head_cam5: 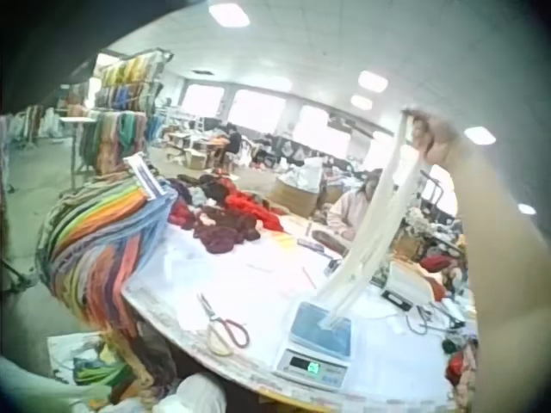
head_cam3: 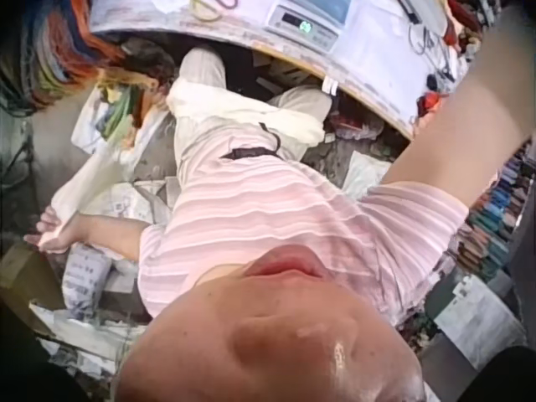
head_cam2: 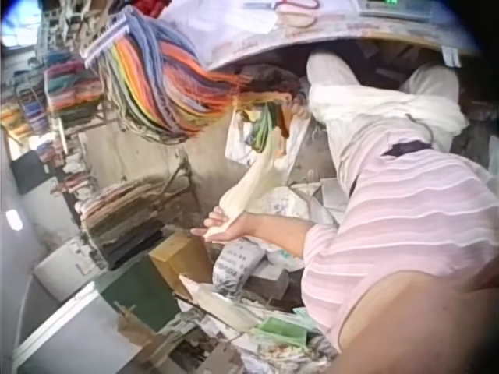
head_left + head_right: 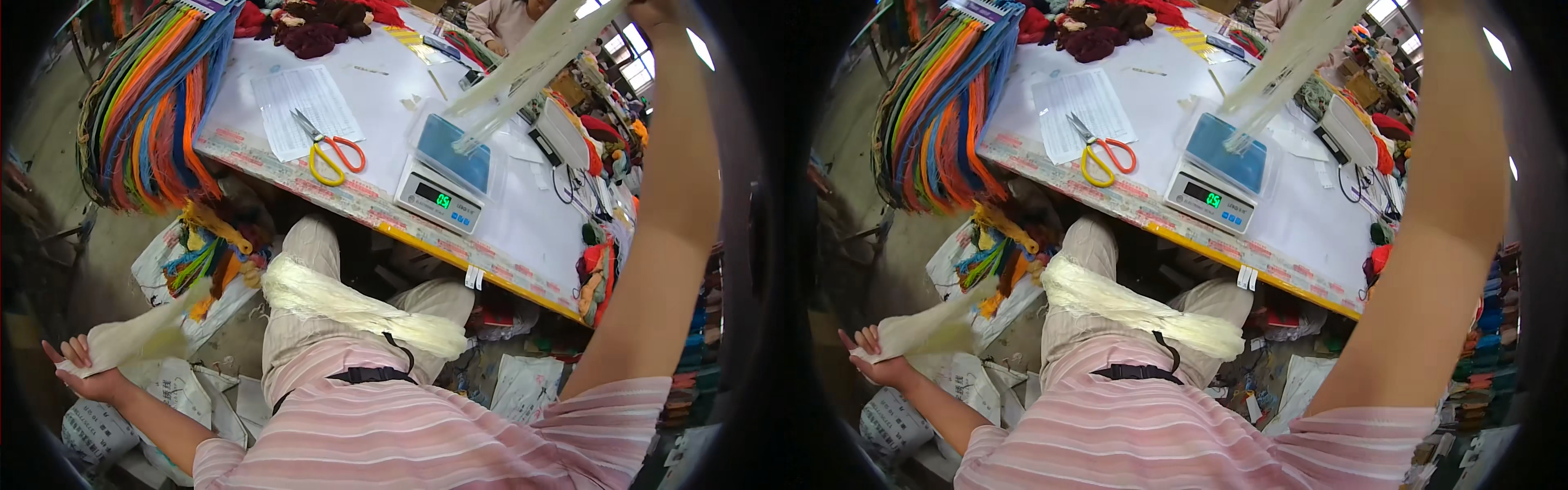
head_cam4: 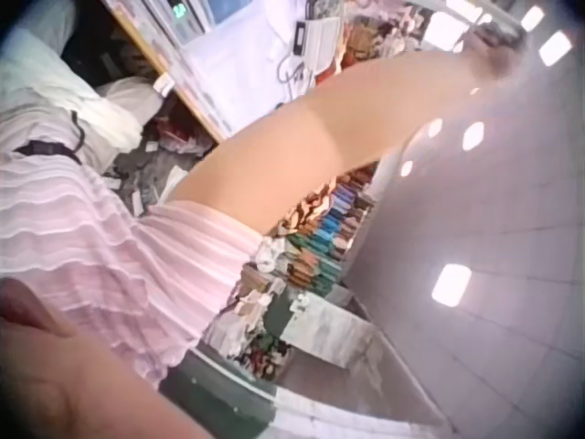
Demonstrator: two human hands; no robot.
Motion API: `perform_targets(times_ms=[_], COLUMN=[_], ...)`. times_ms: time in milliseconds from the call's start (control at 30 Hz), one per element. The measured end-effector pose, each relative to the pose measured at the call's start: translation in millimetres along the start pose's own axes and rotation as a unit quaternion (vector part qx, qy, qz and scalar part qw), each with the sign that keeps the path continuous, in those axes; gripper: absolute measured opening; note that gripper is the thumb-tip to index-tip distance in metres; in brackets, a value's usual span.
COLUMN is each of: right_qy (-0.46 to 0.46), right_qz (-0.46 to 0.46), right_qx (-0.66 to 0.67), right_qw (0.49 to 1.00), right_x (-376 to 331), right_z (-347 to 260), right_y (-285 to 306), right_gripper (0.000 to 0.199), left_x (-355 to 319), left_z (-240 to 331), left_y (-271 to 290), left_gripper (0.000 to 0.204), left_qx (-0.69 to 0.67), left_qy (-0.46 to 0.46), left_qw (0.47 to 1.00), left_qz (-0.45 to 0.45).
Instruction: Weighing bundles of white yarn on a digital scale and trimming them with scissors.
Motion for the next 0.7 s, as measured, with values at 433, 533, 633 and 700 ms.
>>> perform_targets(times_ms=[433, 533, 633, 700], right_qy=[-0.387, -0.433, -0.441, -0.437], right_qz=[0.122, 0.166, 0.225, 0.203], right_qx=[-0.198, 0.045, 0.144, 0.184], right_qw=[0.893, 0.885, 0.857, 0.857], right_x=[-243, -285, -305, -309], right_z=[428, 455, 457, 471], right_y=[125, 123, 111, 110], right_gripper=[0.014, 0.043, 0.060, 0.077], left_x=[-1, 17, 14, 6], left_z=[-54, -89, -125, -135], left_y=[-90, -50, -31, -33], left_gripper=[0.032, 0.030, 0.027, 0.025], left_qx=[-0.179, -0.105, -0.100, -0.131], left_qy=[0.175, 0.281, 0.368, 0.382], left_qw=[0.960, 0.952, 0.924, 0.915], left_qz=[-0.122, -0.067, -0.021, 0.004])
Point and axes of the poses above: each hand's wrist, its own x-axis towards the middle knuckle, its own y-axis out of the back of the hand, z = x × y, the point moved 10 cm from there along x, towards the middle knuckle, and after that the axes turned 4 degrees about z, right-handed, at the moved point
